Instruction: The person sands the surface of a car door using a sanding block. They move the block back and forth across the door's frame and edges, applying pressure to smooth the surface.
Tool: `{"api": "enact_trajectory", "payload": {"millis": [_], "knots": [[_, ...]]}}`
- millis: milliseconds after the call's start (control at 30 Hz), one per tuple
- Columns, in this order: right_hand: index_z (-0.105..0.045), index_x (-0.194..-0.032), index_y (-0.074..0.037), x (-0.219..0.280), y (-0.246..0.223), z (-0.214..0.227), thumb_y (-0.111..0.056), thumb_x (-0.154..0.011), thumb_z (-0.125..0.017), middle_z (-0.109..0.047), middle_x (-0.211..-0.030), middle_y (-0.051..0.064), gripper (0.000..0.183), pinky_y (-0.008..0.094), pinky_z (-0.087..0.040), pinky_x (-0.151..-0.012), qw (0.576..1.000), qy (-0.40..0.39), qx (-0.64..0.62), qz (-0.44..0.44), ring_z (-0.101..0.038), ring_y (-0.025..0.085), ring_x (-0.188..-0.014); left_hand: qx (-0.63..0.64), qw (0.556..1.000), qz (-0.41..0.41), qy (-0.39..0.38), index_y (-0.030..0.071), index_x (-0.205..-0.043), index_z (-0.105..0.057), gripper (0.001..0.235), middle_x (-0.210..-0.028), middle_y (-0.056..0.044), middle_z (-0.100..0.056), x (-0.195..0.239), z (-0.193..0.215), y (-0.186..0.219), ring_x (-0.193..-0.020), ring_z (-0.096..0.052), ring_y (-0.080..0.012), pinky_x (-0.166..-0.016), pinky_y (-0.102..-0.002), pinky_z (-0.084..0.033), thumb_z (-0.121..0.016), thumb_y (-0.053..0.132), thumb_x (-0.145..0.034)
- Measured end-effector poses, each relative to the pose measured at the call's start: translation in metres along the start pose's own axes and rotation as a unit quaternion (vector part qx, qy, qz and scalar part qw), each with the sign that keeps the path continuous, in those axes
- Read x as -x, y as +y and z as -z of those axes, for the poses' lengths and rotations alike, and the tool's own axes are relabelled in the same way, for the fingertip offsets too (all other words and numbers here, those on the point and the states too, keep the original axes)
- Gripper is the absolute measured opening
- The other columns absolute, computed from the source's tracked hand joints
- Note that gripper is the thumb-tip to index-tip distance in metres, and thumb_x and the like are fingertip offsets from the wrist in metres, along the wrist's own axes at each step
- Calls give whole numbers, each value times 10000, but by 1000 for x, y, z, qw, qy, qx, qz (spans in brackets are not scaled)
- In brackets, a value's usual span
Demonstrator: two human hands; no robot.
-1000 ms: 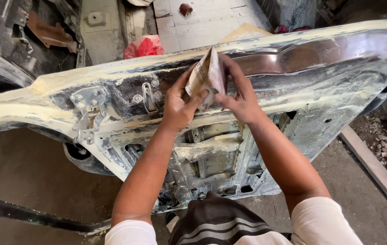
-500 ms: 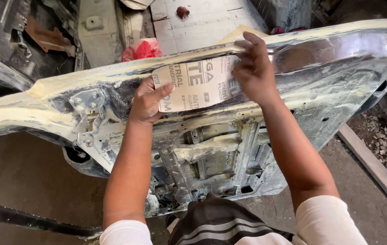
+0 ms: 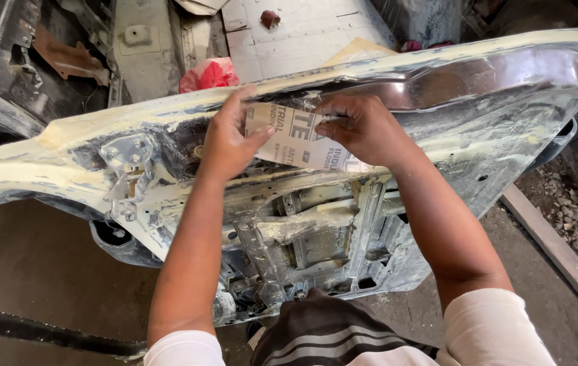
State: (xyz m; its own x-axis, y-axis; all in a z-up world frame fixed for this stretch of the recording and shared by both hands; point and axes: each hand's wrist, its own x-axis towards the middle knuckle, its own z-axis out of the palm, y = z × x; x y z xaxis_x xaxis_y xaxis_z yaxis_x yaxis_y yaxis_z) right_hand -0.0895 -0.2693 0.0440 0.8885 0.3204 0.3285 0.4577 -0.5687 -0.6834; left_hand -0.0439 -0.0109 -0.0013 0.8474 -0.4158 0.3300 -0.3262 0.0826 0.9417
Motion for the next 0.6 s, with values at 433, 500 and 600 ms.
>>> {"api": "enact_trajectory", "payload": {"millis": [433,500,600], "knots": [[-690,-1150,-13,25,9,5,-15,-942,-744,-748,-980,62,216,289,-578,-771,993,93,-49,47,-718,118,-878,-447,731,-388,340,160,-1746,-200,1103,-1710,-212,-287,14,-60,17,-1560,-291,-256,-1293,-457,-285,-762,630,-922],[-676,-1119,-9,24,34,1,-24,-960,-740,-742,-952,57,172,289,-568,-757,992,99,-67,27,-692,122,-853,-283,869,-313,259,136,-1615,-331,996,-1528,-184,-484,20,-62,9,-1398,-510,-259,-1168,-466,-439,-786,627,-877],[-668,-1099,-7,18,74,-5,-3,-971,-732,-729,-996,52,143,288,-557,-825,979,88,-171,60,-666,120,-906,-7,980,-193,48,104,-1365,-584,786,-1299,-112,-712,22,-66,-15,-1161,-734,-222,-1033,-426,-597,-727,666,-835]]}}
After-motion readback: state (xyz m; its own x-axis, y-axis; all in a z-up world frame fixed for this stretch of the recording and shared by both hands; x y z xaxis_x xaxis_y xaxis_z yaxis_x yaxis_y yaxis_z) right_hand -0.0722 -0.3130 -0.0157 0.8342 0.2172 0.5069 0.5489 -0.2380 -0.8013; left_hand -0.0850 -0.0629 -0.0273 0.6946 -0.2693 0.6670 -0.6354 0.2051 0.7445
